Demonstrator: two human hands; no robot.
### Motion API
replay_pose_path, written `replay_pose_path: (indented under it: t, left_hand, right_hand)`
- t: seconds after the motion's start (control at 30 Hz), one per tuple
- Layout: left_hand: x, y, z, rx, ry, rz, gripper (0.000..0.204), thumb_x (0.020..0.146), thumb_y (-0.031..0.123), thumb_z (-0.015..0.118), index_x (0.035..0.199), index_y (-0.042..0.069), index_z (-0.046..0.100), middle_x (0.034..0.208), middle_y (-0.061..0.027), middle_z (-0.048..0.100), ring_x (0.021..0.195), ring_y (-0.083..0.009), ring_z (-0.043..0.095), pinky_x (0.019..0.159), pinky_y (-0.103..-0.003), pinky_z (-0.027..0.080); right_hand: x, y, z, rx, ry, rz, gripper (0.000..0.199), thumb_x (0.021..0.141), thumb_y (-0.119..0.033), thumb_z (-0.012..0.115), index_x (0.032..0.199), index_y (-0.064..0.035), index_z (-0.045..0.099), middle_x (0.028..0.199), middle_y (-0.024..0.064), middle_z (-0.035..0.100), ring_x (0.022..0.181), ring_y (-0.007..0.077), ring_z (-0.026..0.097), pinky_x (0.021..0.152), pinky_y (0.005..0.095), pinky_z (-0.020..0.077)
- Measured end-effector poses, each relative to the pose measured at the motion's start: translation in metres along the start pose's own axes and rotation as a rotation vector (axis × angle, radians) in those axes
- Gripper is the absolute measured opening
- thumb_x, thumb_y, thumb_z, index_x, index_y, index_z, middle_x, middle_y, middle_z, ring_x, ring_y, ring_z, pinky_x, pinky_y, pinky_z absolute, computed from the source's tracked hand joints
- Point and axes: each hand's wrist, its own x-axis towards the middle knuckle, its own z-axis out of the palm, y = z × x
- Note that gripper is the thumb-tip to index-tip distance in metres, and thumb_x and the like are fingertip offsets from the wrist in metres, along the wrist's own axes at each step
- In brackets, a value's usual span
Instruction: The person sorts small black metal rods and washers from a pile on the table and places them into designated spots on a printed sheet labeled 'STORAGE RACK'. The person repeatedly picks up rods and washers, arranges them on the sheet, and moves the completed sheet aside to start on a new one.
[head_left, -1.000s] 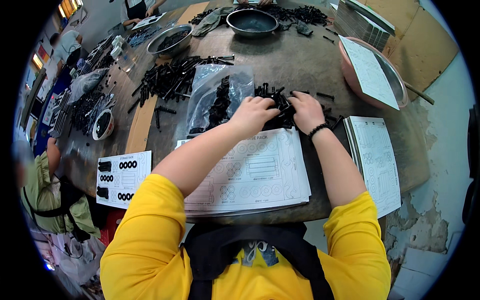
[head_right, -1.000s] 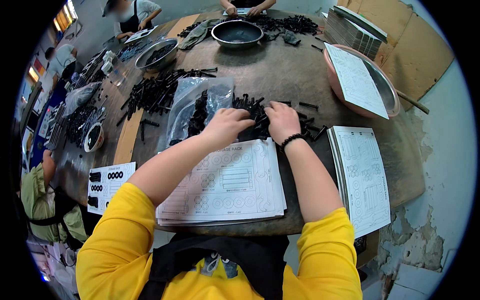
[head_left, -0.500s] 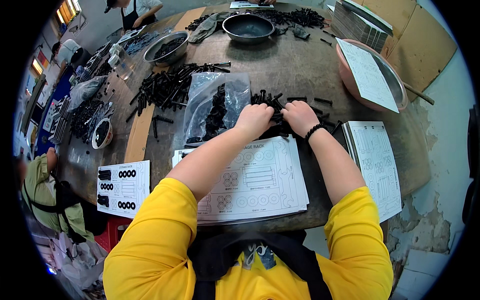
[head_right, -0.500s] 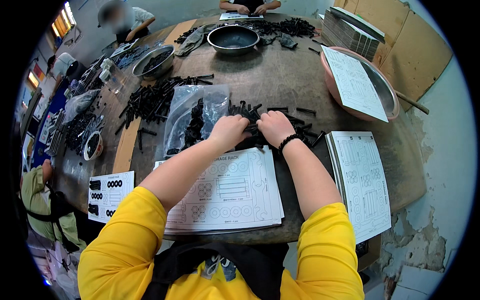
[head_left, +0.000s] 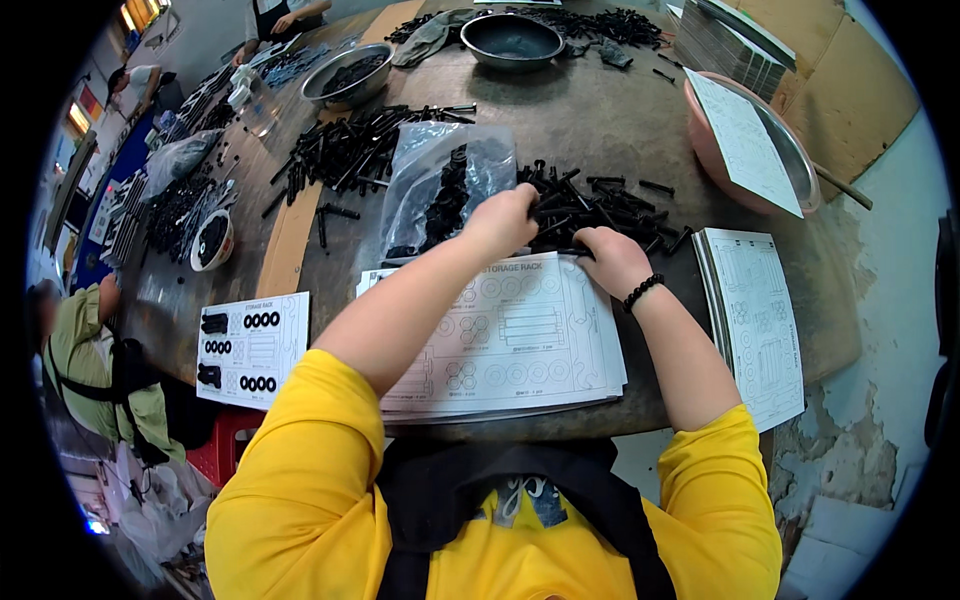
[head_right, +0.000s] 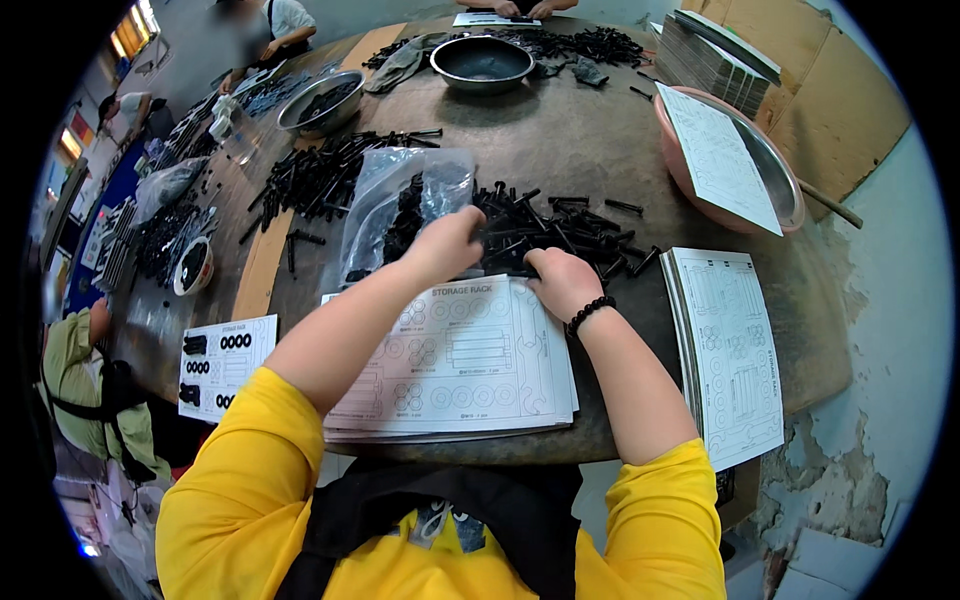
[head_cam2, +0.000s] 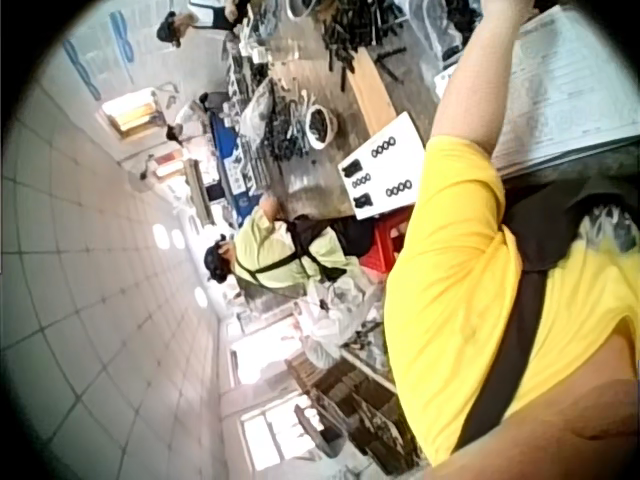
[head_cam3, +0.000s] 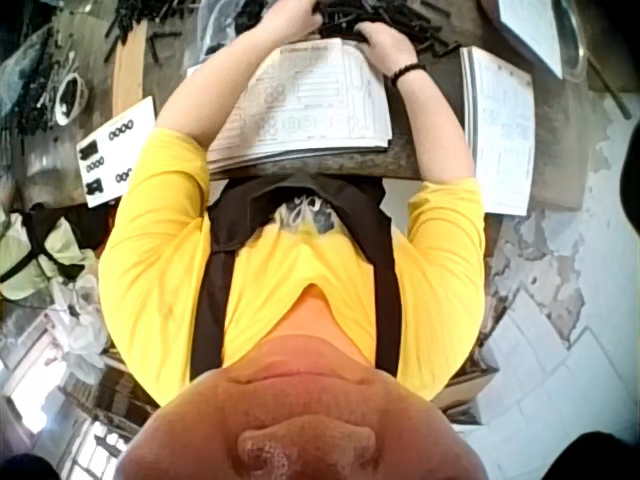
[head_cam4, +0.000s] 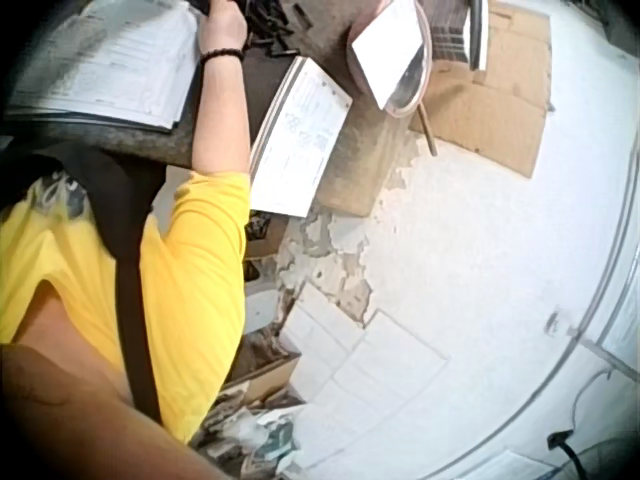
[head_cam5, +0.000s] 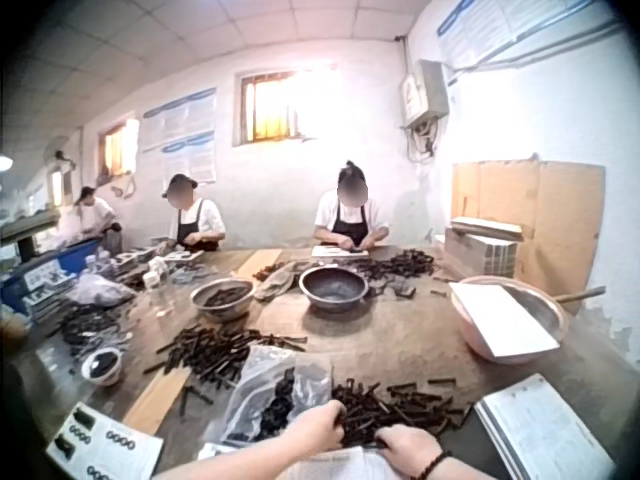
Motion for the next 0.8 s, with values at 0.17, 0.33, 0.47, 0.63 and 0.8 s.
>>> replay_pose_path:
  t: [0.17,0.33,0.47,0.63,0.8]
  left_hand:
    - [-0.079,-0.029,-0.057,-0.210,0.050,0.031,0.024,0.074,0.004,0.057,0.098,0.001,0.051,0.084,-0.0156,0.058,0.078,-0.0259,0.056,0.071,-0.033,0.044]
    - [-0.176,-0.060,-0.086,-0.013,-0.019,0.023,0.019,0.070,0.000,0.057,0.087,0.003,0.052,0.075,-0.0133,0.053,0.072,-0.0277,0.053,0.066,-0.035,0.044]
    - [-0.220,-0.072,-0.071,0.085,-0.101,0.156,0.020,0.067,0.000,0.060,0.086,0.005,0.053,0.086,-0.0112,0.056,0.080,-0.0299,0.056,0.070,-0.036,0.046]
    - [-0.237,-0.088,-0.077,0.122,-0.249,0.235,0.030,0.067,0.010,0.071,0.093,0.005,0.055,0.097,-0.0101,0.055,0.084,-0.0274,0.057,0.072,-0.035,0.047]
    - [-0.246,-0.092,-0.068,0.026,-0.101,0.081,0.052,0.062,0.014,0.076,0.107,0.005,0.051,0.097,-0.0117,0.054,0.094,-0.0314,0.052,0.082,-0.037,0.042]
  right_hand:
    - [0.005,-0.006,0.005,0.040,0.342,-0.066,0.015,0.078,-0.013,0.058,0.091,-0.0079,0.061,0.085,0.0111,0.061,0.080,0.0292,0.058,0.069,0.0380,0.0469]
    - [0.003,-0.074,-0.016,0.577,0.390,0.014,0.018,0.080,-0.014,0.063,0.092,-0.0011,0.060,0.077,0.0122,0.061,0.067,0.0226,0.059,0.061,0.0297,0.0454]
    - [-0.010,-0.131,0.013,0.637,0.040,-0.152,0.020,0.079,-0.018,0.062,0.090,-0.0016,0.060,0.076,0.0134,0.061,0.068,0.0258,0.060,0.062,0.0331,0.0459]
    - [-0.031,-0.199,0.040,0.220,-0.252,-0.265,0.023,0.080,-0.029,0.056,0.080,-0.0060,0.058,0.072,0.0138,0.061,0.071,0.0328,0.059,0.064,0.0411,0.0463]
    - [-0.032,-0.216,0.062,0.446,-0.224,-0.267,0.022,0.082,-0.026,0.056,0.093,-0.0060,0.057,0.076,0.0163,0.061,0.073,0.0345,0.059,0.064,0.0428,0.0456]
